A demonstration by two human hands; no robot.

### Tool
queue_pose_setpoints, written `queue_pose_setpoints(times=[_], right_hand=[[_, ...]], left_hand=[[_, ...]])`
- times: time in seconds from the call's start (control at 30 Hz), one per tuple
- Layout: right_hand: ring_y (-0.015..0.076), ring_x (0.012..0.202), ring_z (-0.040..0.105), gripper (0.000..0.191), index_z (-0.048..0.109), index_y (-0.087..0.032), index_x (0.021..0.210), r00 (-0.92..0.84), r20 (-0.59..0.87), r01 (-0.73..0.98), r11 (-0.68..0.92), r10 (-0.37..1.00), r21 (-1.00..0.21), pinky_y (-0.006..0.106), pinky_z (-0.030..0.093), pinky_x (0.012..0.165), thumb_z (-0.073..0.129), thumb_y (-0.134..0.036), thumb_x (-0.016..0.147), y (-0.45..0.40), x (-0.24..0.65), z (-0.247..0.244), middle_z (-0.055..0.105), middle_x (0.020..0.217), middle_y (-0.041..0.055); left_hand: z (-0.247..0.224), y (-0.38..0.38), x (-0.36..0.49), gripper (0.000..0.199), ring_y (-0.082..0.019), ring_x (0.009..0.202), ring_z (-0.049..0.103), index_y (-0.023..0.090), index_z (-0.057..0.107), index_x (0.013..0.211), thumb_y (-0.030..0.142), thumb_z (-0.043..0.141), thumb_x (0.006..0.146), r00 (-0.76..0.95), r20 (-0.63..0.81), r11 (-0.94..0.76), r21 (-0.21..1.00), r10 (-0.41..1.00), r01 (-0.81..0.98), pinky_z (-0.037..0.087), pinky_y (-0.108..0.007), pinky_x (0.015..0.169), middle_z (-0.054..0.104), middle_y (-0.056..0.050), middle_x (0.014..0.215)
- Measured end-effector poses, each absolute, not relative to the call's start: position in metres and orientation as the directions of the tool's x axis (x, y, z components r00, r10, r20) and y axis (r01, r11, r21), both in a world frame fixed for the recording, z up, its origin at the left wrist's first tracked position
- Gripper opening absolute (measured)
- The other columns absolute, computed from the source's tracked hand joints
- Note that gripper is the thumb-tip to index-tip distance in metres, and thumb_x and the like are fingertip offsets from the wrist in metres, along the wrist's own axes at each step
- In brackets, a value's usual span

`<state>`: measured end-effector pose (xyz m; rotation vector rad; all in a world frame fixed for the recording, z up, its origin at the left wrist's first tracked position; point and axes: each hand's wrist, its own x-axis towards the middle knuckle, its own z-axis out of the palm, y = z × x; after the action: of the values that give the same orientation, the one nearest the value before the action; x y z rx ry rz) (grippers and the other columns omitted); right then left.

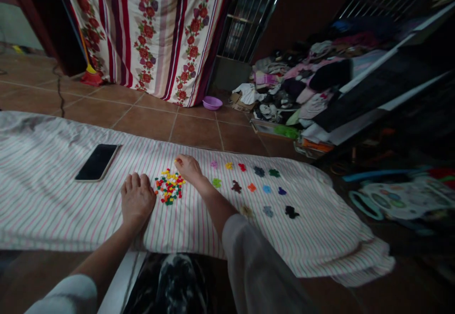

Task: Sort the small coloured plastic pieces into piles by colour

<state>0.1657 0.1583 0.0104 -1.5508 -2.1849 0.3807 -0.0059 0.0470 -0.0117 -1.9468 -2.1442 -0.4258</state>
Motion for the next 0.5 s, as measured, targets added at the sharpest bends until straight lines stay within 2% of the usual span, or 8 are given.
queue_pose_setpoints(times=[0.23, 0.5], right_hand=[[0.0156, 0.088, 0.066, 0.017, 0.067, -0.022, 0.097, 0.000, 0.258, 0.797, 0.155, 0.966, -0.583, 0.024, 0.047, 0.079, 0.054, -0.022, 0.087, 0.145, 0.229, 0.023, 0.073, 0.094, 0.0020], [0.0168, 0.091, 0.068, 0.019, 0.070, -0.021, 0.095, 0.389, 0.189, 0.821, -0.246, 0.902, -0.515, 0.026, 0.049, 0.082, 0.053, -0.024, 0.087, 0.128, 0.325, 0.026, 0.074, 0.095, 0.0050]], left_hand=[[-0.009, 0.046, -0.006, 0.033, -0.035, 0.128, 0.044, 0.011, 0.056, 0.109, 0.025, 0.034, 0.089, -0.110, 0.325, 0.093, 0.068, 0.939, 0.993, 0.037, -0.046, 0.101, 0.054, -0.022, 0.128], [-0.010, 0.047, -0.007, 0.030, -0.034, 0.121, 0.048, 0.013, 0.056, 0.105, 0.027, 0.035, 0.089, -0.092, 0.336, 0.094, 0.012, 0.937, 0.996, 0.039, -0.043, 0.096, 0.057, -0.019, 0.120]])
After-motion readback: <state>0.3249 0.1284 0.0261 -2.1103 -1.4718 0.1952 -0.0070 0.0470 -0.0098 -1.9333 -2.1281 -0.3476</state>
